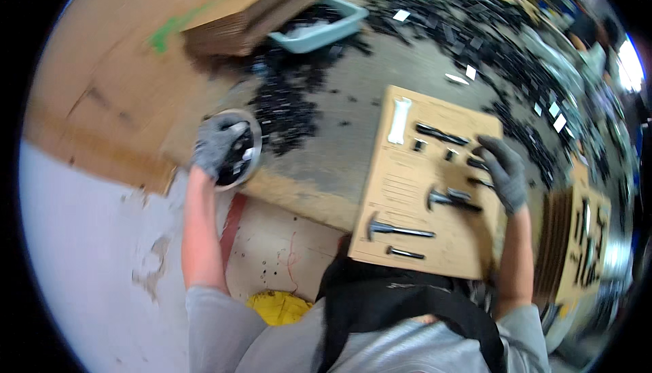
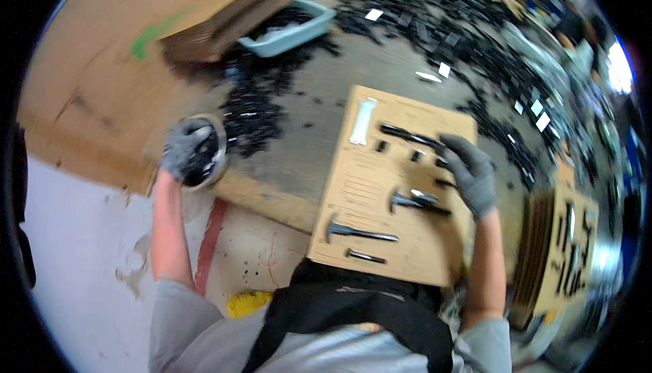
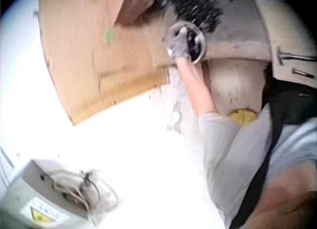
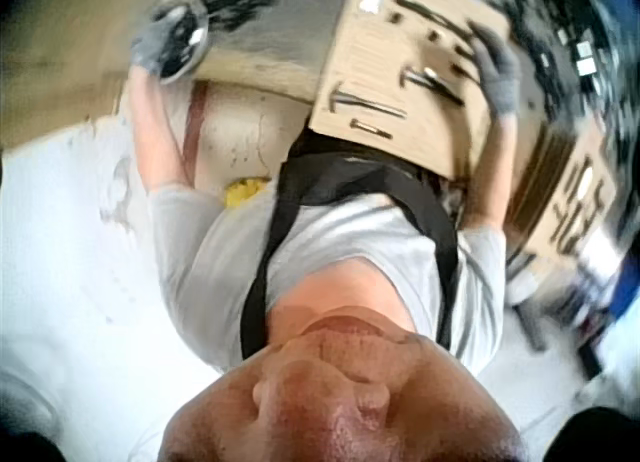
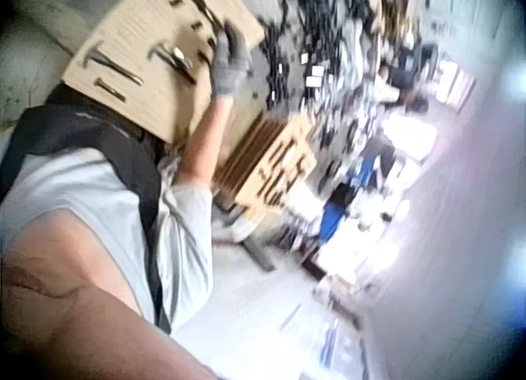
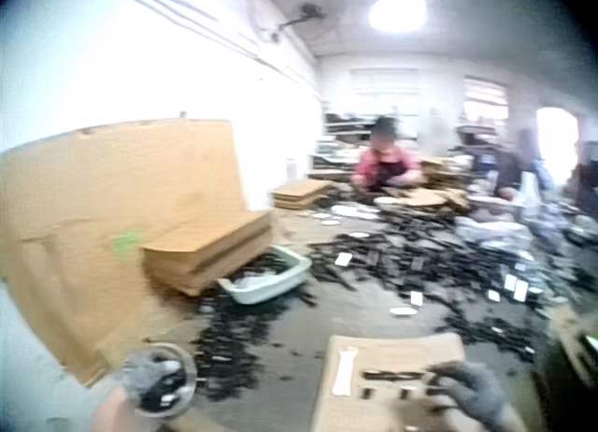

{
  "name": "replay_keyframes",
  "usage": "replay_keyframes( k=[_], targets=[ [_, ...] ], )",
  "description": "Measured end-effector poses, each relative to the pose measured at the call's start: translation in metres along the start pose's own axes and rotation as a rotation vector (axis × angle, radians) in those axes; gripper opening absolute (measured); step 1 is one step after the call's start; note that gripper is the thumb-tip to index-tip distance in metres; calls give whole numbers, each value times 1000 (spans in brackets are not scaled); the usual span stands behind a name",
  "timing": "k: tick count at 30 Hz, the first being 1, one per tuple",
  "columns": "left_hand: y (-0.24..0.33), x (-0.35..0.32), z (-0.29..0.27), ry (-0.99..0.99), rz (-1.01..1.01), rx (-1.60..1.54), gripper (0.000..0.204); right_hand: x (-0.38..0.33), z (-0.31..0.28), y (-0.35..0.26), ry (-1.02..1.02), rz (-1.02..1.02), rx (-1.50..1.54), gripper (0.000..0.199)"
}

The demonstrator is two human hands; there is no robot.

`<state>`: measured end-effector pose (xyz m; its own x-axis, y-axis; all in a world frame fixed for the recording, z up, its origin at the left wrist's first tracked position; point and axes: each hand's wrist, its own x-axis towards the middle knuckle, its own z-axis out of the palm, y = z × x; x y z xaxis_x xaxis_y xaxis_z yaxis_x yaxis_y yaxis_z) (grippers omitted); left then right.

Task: The person sorts various metal hardware components, including bolts, nuts, washers, and tools like hammers and wrenches, from a large pile on a workbench. They place the items onto a cardboard template with printed outlines, arranging them into specific slots and positions.

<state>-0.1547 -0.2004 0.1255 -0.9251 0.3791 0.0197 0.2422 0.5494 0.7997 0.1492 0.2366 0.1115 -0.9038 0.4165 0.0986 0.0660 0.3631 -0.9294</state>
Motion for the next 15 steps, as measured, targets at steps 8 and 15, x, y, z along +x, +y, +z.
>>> replay_keyframes(
  k=[8,15],
  targets=[
    [145,-30,212,-630,139,-316,16,-9,30,8,-57,-7,105,39],
    [140,-33,290,-767,-237,-630,21,6,49,19,38,259,65,28]
  ],
)
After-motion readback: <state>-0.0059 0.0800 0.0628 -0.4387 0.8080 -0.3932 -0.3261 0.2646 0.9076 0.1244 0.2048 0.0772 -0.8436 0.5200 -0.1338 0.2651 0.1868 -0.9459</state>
